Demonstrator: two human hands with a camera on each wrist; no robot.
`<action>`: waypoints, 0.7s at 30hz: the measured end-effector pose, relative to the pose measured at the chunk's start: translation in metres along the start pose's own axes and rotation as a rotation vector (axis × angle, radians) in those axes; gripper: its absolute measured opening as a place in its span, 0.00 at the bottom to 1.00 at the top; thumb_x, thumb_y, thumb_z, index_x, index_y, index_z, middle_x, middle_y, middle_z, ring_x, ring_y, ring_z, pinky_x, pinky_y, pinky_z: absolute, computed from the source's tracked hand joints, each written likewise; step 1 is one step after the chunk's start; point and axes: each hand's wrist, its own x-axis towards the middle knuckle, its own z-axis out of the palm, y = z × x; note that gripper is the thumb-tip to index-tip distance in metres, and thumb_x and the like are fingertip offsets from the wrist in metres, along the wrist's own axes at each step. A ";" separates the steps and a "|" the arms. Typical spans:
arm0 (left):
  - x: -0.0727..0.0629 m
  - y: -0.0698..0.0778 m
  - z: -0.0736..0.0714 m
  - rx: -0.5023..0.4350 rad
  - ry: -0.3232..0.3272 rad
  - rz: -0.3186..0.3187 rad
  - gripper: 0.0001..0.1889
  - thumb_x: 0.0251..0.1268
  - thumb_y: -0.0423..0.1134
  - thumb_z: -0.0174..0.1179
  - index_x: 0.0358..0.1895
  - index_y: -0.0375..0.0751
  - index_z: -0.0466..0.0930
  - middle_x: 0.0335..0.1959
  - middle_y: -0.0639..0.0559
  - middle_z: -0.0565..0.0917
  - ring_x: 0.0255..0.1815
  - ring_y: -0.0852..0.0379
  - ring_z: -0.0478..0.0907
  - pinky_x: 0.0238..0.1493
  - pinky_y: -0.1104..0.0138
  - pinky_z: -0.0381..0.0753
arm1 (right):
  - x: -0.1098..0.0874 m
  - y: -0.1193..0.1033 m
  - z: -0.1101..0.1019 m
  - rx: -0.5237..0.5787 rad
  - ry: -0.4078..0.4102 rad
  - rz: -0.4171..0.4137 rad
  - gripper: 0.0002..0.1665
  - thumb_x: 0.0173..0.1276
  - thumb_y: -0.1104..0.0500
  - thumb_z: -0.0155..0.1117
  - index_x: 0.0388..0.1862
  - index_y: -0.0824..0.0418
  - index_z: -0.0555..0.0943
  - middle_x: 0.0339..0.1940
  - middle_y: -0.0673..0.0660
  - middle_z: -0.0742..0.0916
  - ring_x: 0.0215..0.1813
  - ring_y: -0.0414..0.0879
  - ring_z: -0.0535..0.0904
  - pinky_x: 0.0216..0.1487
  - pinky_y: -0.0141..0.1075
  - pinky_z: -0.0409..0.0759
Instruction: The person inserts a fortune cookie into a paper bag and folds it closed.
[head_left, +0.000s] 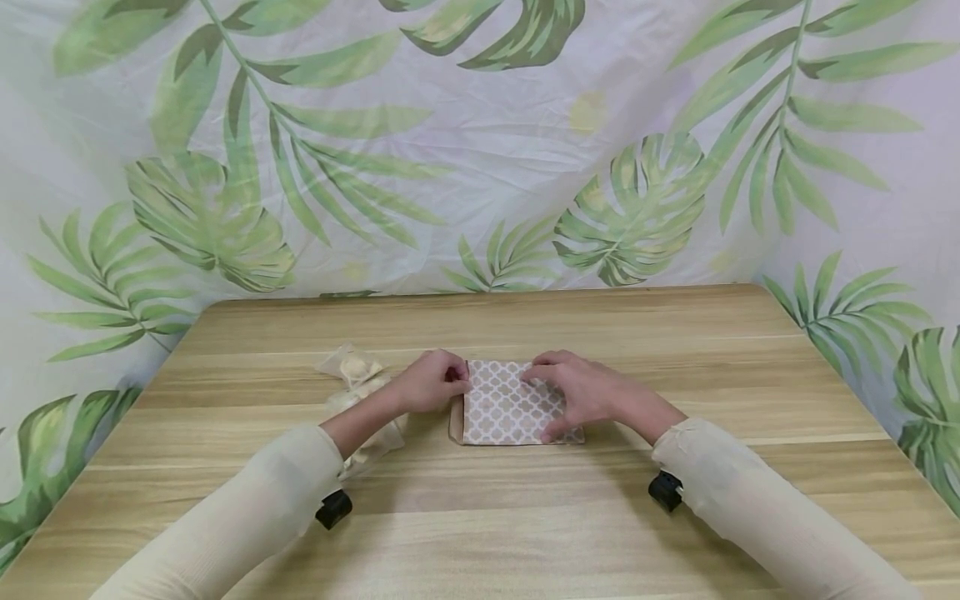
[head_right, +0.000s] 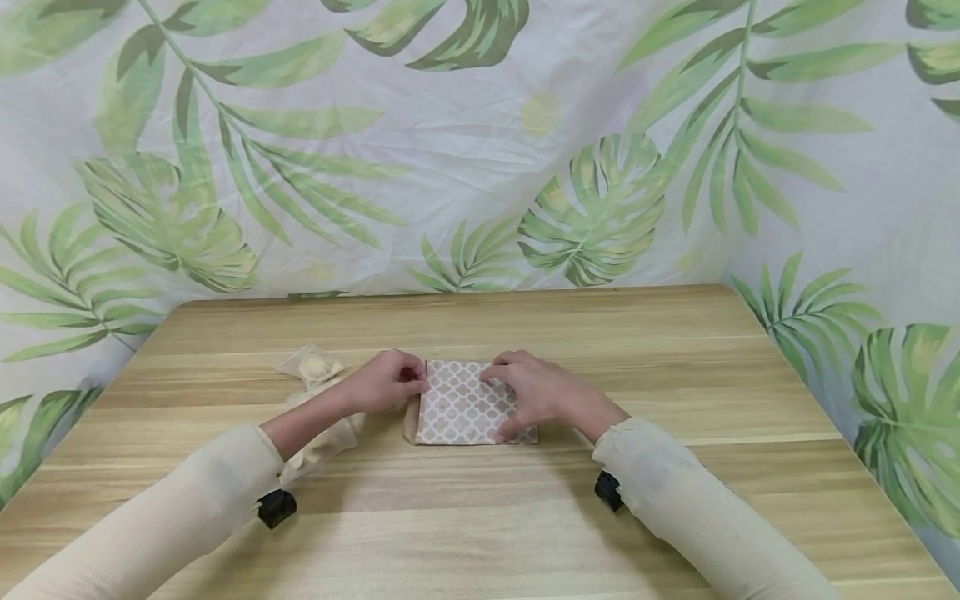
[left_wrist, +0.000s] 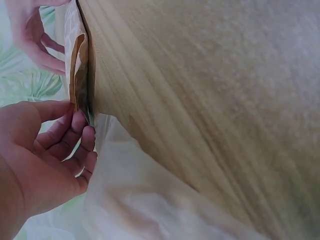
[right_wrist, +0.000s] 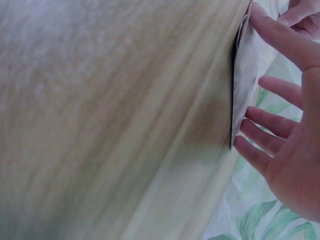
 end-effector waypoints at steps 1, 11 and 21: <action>0.000 -0.001 0.000 -0.012 0.002 -0.005 0.09 0.71 0.27 0.62 0.28 0.34 0.80 0.25 0.52 0.78 0.27 0.61 0.70 0.34 0.68 0.72 | 0.000 0.000 0.000 0.002 0.002 -0.005 0.55 0.50 0.41 0.87 0.74 0.59 0.75 0.74 0.67 0.73 0.76 0.64 0.67 0.72 0.58 0.70; -0.002 -0.002 -0.004 -0.151 -0.010 -0.112 0.09 0.75 0.29 0.59 0.32 0.34 0.80 0.34 0.49 0.81 0.38 0.57 0.73 0.45 0.64 0.74 | -0.001 0.000 0.001 0.056 0.007 0.007 0.66 0.49 0.33 0.83 0.81 0.60 0.65 0.75 0.66 0.71 0.75 0.62 0.67 0.72 0.56 0.70; -0.002 -0.003 -0.003 -0.286 -0.010 -0.104 0.08 0.76 0.28 0.58 0.35 0.29 0.80 0.36 0.46 0.82 0.38 0.58 0.73 0.44 0.66 0.75 | 0.002 -0.004 0.003 0.025 0.035 0.019 0.70 0.47 0.29 0.81 0.82 0.60 0.64 0.77 0.66 0.70 0.77 0.62 0.65 0.74 0.56 0.68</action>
